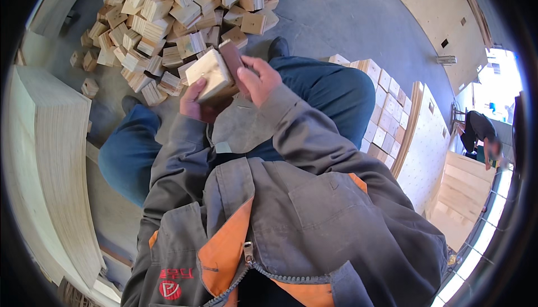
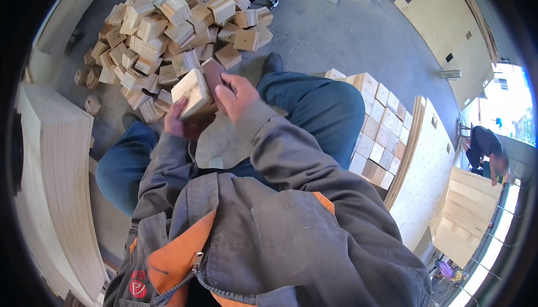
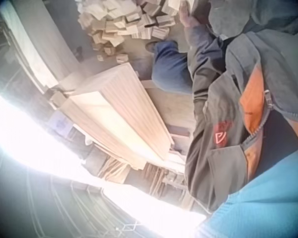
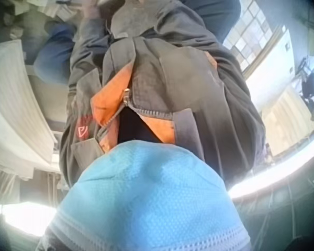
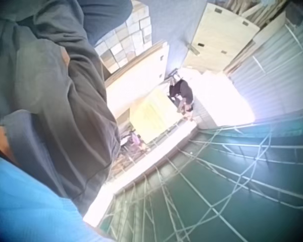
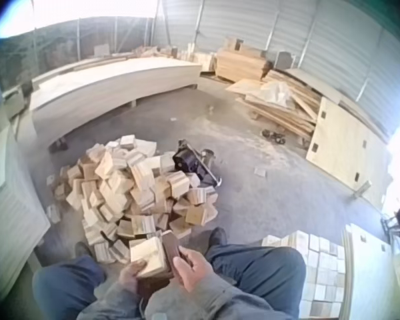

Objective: The person sits on the floor and sands small wooden blocks one by one using a sanding block. They pick up each block, rub the sanding block over its surfaces, and place it down, repeating the process throughout the clip.

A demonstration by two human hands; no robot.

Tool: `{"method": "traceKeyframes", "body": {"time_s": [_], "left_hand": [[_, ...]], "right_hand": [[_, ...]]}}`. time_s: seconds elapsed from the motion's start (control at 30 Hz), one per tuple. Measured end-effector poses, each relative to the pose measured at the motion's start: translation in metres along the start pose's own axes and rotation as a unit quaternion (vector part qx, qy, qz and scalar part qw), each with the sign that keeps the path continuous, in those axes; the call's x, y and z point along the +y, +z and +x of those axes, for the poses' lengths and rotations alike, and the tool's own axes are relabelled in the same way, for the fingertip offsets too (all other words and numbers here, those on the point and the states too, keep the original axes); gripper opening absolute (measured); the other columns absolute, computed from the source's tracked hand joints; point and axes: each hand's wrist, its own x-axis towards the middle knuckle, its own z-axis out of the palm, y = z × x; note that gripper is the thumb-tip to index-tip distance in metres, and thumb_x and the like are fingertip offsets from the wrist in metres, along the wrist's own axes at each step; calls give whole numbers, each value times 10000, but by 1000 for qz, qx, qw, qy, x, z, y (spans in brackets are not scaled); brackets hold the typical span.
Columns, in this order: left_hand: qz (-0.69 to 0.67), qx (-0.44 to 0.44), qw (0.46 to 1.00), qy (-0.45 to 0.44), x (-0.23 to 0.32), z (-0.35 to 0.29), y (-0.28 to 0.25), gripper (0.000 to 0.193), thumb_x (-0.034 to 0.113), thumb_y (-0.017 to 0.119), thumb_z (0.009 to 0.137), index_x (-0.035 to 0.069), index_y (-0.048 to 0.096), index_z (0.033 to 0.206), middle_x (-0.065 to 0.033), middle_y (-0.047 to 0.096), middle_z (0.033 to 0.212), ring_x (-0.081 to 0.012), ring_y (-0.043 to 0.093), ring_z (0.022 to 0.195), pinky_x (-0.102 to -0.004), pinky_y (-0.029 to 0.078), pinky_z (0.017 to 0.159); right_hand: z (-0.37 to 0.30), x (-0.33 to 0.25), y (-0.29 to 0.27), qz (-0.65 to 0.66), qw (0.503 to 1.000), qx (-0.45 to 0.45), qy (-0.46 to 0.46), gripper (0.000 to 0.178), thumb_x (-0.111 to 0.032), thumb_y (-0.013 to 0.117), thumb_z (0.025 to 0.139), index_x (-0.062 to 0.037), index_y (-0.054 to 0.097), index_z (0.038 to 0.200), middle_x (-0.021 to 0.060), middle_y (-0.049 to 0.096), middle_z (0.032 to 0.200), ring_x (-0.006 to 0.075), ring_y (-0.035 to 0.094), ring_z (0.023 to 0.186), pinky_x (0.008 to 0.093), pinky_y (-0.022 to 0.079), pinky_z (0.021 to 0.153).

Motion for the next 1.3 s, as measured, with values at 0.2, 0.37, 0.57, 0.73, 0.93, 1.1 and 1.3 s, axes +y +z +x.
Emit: {"method": "traceKeyframes", "body": {"time_s": [0.2,0.37,0.57,0.73,0.93,1.1,1.3], "left_hand": [[18,-13,1000,-7,-4,2,6,644,402,619,861,129,426,1410,-136,543,1320,-347,563,1166,-541,474,953],[-62,18,997,46,10,12,-5,629,403,611,866,116,442,1400,-142,557,1306,-353,560,1172,-540,473,946],[-4,14,999,45,4,6,2,630,422,600,865,112,458,1395,-129,594,1272,-335,589,1141,-507,480,930],[28,-29,999,34,-4,2,7,622,371,651,828,153,434,1368,-104,574,1253,-319,606,1084,-493,537,807],[-17,25,997,69,10,3,-3,620,399,615,845,144,445,1384,-110,572,1280,-325,588,1114,-502,486,885],[15,19,998,59,6,8,-8,606,368,637,839,192,402,1369,-99,561,1263,-316,594,1096,-511,541,805],[-9,-37,998,49,3,6,14,638,363,638,832,179,396,1393,-100,561,1271,-315,595,1104,-501,550,790]], "right_hand": [[31,19,6,40,997,-5,60,503,-310,620,907,9,577,1294,210,644,1196,289,620,1120,340,469,968],[-26,-25,-9,54,992,-84,76,492,-265,610,933,-3,542,1344,180,607,1277,226,602,1145,326,455,987],[-9,-32,-1,50,996,-37,61,452,-234,629,924,7,573,1302,164,651,1199,204,629,1063,318,479,938],[50,4,7,18,998,-43,52,427,-252,592,948,4,577,1290,157,646,1218,196,613,1094,307,469,949],[-28,-21,-7,60,992,-91,71,481,-243,588,954,9,519,1358,160,610,1278,201,581,1163,306,451,985],[-22,-33,-5,4,994,-64,83,476,-246,619,932,-4,548,1335,161,631,1236,202,605,1123,305,466,962],[47,2,0,-60,998,-16,19,459,-251,623,921,-13,570,1310,193,633,1218,265,617,1120,337,464,972]]}}
